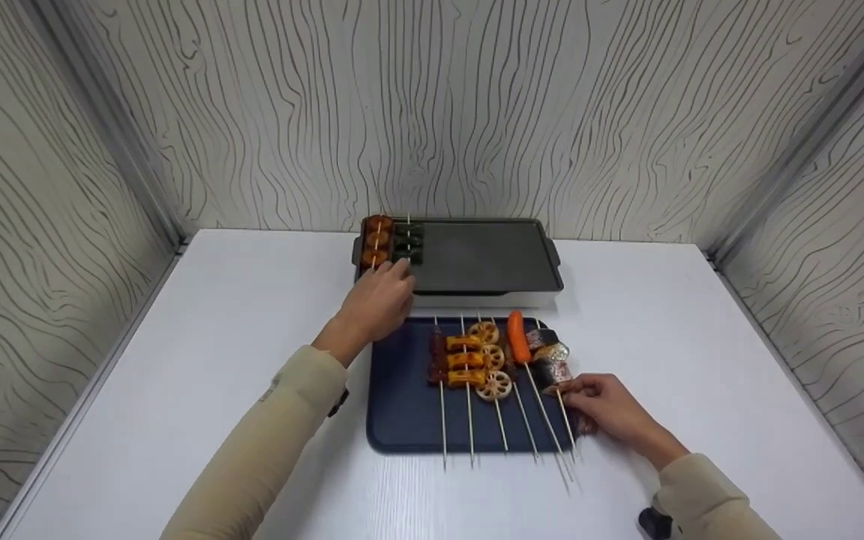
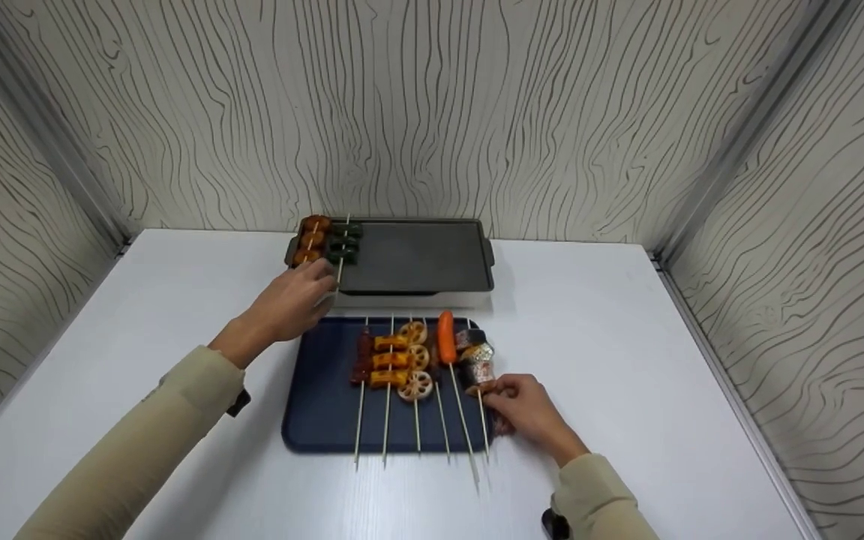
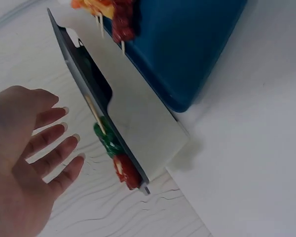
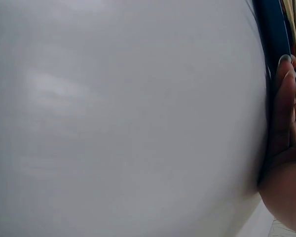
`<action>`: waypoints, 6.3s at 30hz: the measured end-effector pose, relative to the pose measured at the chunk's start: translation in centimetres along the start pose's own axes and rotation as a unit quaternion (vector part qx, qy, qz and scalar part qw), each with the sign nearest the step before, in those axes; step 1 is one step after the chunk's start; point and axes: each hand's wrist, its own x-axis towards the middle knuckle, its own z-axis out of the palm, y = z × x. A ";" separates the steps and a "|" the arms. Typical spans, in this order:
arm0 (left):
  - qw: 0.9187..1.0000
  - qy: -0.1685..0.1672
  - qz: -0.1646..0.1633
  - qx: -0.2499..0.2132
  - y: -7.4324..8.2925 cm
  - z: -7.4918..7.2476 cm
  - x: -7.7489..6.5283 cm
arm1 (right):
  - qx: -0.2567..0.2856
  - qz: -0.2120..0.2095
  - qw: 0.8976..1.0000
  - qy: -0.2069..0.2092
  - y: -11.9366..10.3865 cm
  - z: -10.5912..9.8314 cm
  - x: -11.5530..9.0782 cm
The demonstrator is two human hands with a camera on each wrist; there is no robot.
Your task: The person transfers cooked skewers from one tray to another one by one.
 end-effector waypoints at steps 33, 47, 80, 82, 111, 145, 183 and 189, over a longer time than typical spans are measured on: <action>0.909 -0.040 -0.284 -0.304 -1.7 2.5 6.3 | 0.004 0.005 1.000 0.013 0.0 0.5 -0.2; 0.870 -0.018 -0.284 -0.403 -0.5 1.9 6.5 | 0.000 0.004 1.000 0.017 -0.3 0.5 -0.4; 0.846 0.024 -0.221 -0.484 3.8 -1.0 1.2 | 0.006 -0.010 1.000 0.005 0.6 0.3 0.2; 0.843 0.019 -0.218 -0.491 4.0 -1.1 0.8 | 0.006 -0.012 1.000 0.008 0.6 0.3 0.2; 0.803 -0.020 -0.182 -0.568 6.0 0.2 -6.5 | 0.013 -0.019 1.000 0.009 0.3 0.3 -0.2; 0.812 -0.059 -0.207 -0.542 6.9 4.8 -11.4 | 0.017 -0.015 1.000 0.011 0.2 0.3 -0.2; 0.990 0.085 -0.108 -0.021 1.2 -1.5 -6.6 | 0.012 -0.013 1.000 0.004 0.1 0.3 -0.1; 0.991 0.074 -0.105 0.037 -0.9 -2.0 -4.1 | 0.002 -0.005 1.000 0.007 0.4 0.1 0.0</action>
